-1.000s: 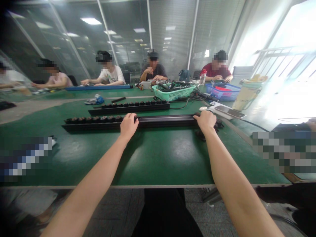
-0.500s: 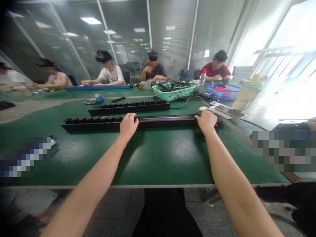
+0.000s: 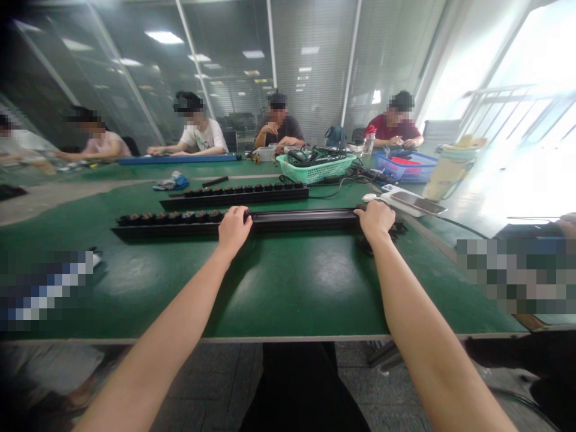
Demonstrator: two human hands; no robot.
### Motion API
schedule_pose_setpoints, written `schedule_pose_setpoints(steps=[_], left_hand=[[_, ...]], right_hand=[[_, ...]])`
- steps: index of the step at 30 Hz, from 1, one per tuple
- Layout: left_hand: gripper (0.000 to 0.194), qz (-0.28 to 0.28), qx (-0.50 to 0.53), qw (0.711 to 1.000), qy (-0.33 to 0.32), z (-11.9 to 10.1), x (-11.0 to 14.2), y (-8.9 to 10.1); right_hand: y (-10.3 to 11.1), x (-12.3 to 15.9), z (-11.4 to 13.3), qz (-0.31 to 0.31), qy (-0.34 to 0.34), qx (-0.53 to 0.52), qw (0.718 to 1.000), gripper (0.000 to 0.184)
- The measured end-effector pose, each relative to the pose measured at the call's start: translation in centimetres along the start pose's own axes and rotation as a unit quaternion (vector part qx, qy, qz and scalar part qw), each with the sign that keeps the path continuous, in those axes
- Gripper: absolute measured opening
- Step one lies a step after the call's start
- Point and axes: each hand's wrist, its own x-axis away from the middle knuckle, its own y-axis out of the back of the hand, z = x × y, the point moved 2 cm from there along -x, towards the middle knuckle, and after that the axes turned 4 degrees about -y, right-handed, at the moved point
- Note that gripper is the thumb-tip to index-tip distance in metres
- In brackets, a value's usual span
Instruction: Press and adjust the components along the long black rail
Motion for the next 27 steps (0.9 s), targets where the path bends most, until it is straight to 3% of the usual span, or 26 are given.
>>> schedule_pose_setpoints(steps=[27], left_hand=[[0.027,-0.007,-0.007,1.0,-0.007,-0.13,0.01,-0.04]], right_hand=[[0.16,0.16,0.16,0.025,0.006,0.011,1.0,0.048]])
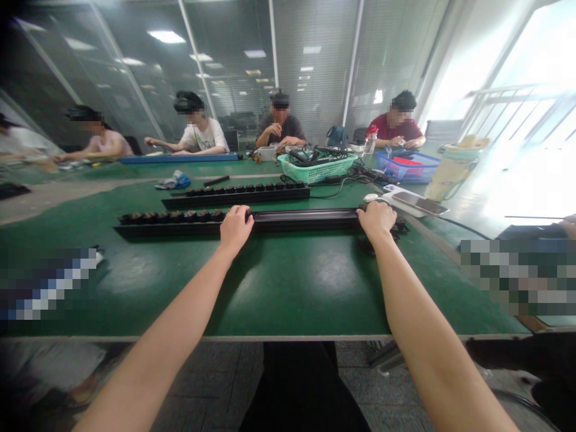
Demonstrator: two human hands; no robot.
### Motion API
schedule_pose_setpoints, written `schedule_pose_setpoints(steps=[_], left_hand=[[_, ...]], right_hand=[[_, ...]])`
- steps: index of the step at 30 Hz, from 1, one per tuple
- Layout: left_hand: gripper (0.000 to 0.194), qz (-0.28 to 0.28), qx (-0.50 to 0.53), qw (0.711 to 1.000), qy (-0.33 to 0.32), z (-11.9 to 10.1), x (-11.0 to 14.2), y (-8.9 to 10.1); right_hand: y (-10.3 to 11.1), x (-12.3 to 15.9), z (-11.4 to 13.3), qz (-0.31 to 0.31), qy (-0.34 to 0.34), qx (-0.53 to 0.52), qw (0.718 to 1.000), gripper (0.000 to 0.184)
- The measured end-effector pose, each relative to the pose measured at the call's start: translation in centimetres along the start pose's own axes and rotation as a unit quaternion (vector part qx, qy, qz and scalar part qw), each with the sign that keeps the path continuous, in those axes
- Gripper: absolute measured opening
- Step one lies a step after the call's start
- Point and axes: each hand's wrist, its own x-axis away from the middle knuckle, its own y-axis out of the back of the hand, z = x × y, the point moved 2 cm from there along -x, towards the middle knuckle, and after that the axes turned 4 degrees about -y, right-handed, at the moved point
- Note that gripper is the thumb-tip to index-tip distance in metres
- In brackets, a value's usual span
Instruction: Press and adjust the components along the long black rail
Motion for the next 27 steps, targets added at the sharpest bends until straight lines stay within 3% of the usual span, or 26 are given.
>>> schedule_pose_setpoints(steps=[5,17,27], left_hand=[[0.028,0.003,-0.003,1.0,0.004,0.01,0.08,0.07],[0.029,0.001,0.004,1.0,0.002,0.23,-0.03,-0.12],[0.027,0.0,0.001,1.0,0.003,0.14,0.01,-0.03]], right_hand=[[-0.27,-0.2,-0.26,-0.009,-0.001,0.0,1.0,0.055],[-0.12,-0.14,-0.22,-0.014,-0.012,-0.009,1.0,0.043],[-0.1,-0.29,-0.47,0.002,-0.018,-0.017,1.0,0.047]])
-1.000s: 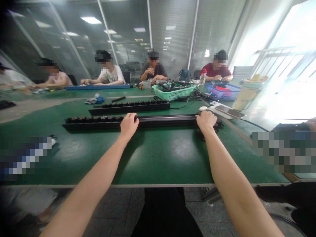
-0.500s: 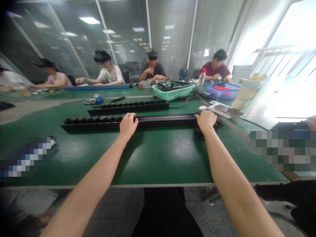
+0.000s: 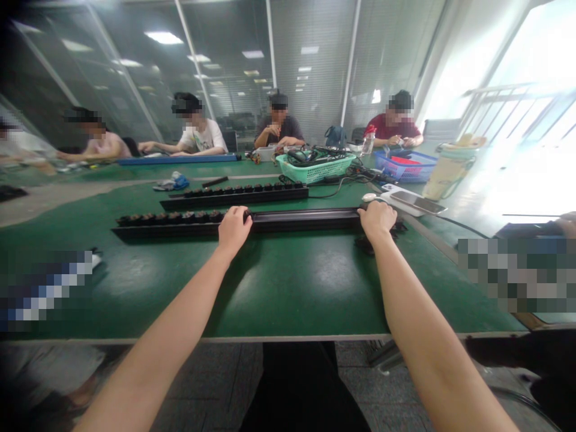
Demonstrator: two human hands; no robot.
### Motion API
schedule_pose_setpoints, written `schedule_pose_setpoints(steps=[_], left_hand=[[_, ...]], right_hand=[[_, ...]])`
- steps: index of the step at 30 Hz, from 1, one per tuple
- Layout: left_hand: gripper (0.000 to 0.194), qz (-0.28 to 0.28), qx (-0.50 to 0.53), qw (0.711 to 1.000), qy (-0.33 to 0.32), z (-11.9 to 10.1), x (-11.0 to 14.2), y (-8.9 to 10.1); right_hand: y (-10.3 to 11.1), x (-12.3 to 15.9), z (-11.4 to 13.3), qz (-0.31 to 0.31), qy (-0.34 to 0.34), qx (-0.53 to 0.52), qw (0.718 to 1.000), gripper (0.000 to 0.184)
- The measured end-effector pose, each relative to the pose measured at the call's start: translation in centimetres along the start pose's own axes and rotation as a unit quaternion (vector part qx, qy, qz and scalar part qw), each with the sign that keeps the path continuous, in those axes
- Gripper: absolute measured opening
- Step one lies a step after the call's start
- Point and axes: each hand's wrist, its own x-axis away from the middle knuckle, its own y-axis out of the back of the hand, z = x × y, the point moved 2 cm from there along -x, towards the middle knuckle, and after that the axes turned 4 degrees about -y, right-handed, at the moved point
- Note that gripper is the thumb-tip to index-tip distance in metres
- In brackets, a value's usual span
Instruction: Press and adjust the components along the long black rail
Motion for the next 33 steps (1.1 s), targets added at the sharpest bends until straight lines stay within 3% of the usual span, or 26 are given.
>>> schedule_pose_setpoints(steps=[5,24,33], left_hand=[[0.027,-0.002,0.0,1.0,-0.002,0.0,0.0,0.0],[0.029,0.006,0.002,1.0,0.0,-0.1,0.0,0.1],[0.029,-0.003,0.003,1.0,-0.003,0.1,0.0,-0.1]], right_hand=[[-0.3,-0.8,-0.8,-0.002,-0.009,-0.008,1.0,0.056],[-0.4,-0.4,-0.5,-0.029,0.009,-0.01,0.999,0.044],[-0.5,-0.5,-0.8,-0.03,-0.015,-0.025,0.999,0.049]])
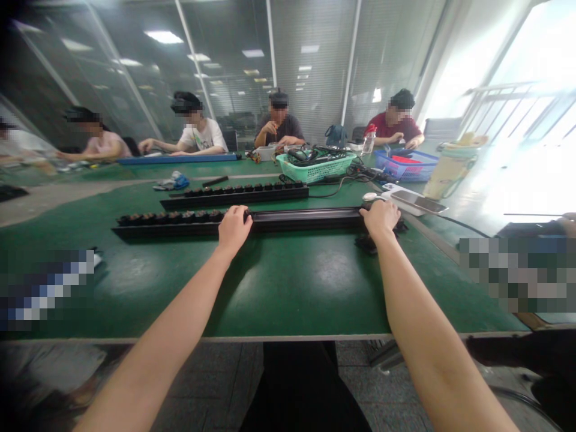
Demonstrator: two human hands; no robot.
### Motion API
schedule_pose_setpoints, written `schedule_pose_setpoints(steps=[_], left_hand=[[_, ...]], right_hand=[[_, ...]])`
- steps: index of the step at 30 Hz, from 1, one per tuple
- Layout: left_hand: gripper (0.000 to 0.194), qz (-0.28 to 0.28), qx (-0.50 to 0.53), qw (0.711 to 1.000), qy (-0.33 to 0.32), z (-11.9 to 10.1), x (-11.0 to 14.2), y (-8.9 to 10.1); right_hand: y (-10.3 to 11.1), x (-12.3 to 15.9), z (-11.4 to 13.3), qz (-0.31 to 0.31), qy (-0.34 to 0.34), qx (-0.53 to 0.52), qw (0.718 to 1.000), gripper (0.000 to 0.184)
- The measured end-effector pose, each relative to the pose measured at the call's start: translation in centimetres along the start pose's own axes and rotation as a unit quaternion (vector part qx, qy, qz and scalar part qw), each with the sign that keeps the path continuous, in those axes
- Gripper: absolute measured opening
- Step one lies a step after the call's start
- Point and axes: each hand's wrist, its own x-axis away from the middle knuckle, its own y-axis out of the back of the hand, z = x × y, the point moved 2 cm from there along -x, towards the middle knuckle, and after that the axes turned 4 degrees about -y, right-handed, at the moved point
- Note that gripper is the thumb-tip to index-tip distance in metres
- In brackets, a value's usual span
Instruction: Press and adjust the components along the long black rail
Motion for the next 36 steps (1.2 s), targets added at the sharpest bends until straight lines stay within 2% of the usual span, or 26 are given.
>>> schedule_pose_setpoints(steps=[36], left_hand=[[0.027,0.005,0.001,1.0,0.003,-0.12,0.02,0.17]], right_hand=[[0.37,0.54,0.32,0.012,-0.013,0.004,1.0,0.046]])
